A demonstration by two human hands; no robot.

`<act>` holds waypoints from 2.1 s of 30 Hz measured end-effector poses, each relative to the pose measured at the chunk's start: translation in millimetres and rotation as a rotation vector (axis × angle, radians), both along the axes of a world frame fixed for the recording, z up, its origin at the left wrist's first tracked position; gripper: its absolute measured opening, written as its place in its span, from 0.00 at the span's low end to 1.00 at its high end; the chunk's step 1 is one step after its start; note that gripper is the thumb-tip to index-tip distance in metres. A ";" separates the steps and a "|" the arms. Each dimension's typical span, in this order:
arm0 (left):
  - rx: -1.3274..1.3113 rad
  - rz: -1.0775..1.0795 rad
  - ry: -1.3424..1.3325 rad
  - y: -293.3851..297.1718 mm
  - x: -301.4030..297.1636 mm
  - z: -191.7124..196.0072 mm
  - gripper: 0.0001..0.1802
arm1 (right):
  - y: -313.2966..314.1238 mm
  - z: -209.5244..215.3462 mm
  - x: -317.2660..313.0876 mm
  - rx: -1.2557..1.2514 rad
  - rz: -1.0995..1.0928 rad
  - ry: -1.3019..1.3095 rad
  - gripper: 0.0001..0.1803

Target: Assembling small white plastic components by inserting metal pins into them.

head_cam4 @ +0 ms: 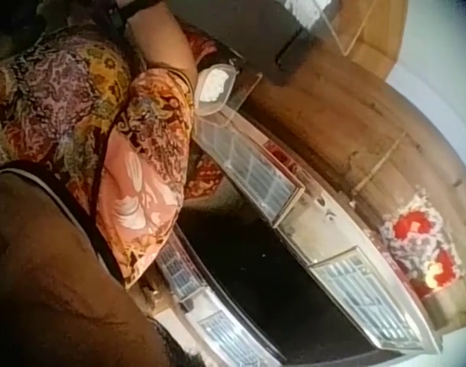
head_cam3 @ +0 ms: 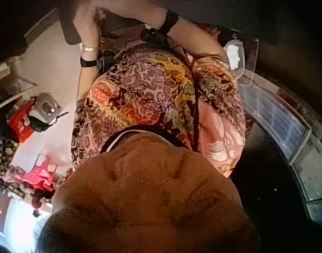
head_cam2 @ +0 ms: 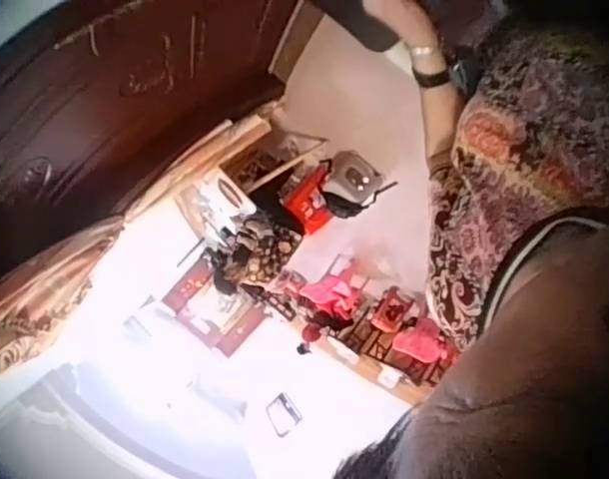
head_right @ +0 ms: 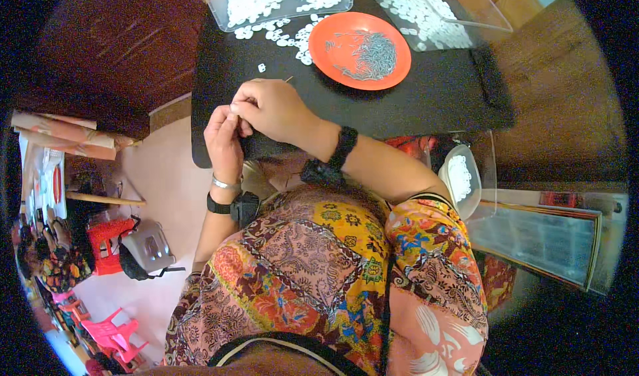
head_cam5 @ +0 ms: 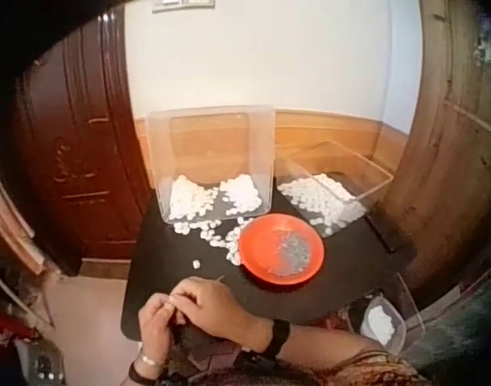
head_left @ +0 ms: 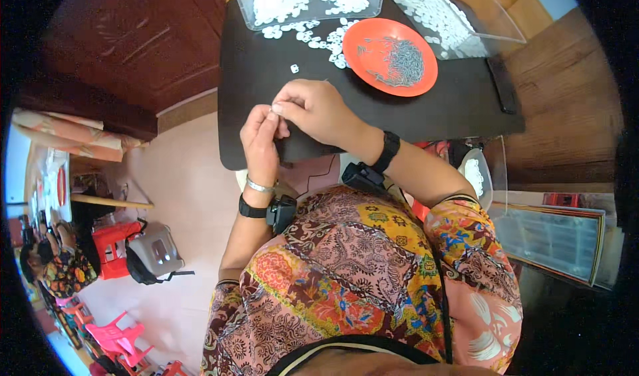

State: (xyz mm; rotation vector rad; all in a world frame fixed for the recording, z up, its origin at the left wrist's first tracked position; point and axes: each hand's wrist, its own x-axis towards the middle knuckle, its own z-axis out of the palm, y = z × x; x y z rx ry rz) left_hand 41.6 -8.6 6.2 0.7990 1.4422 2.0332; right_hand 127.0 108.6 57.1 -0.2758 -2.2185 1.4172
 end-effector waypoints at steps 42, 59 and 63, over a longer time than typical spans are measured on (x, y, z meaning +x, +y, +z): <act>-0.079 -0.010 -0.005 0.1 3.2 10.8 0.07 | 149.3 23.6 39.3 0.879 -0.197 -0.936 0.07; -0.081 0.010 -0.022 2.0 2.5 11.0 0.07 | 54.6 15.7 -2.7 -0.222 0.216 -0.164 0.07; -0.074 0.030 -0.033 2.6 5.0 10.0 0.08 | 38.9 6.7 -9.6 -0.214 0.217 -0.162 0.08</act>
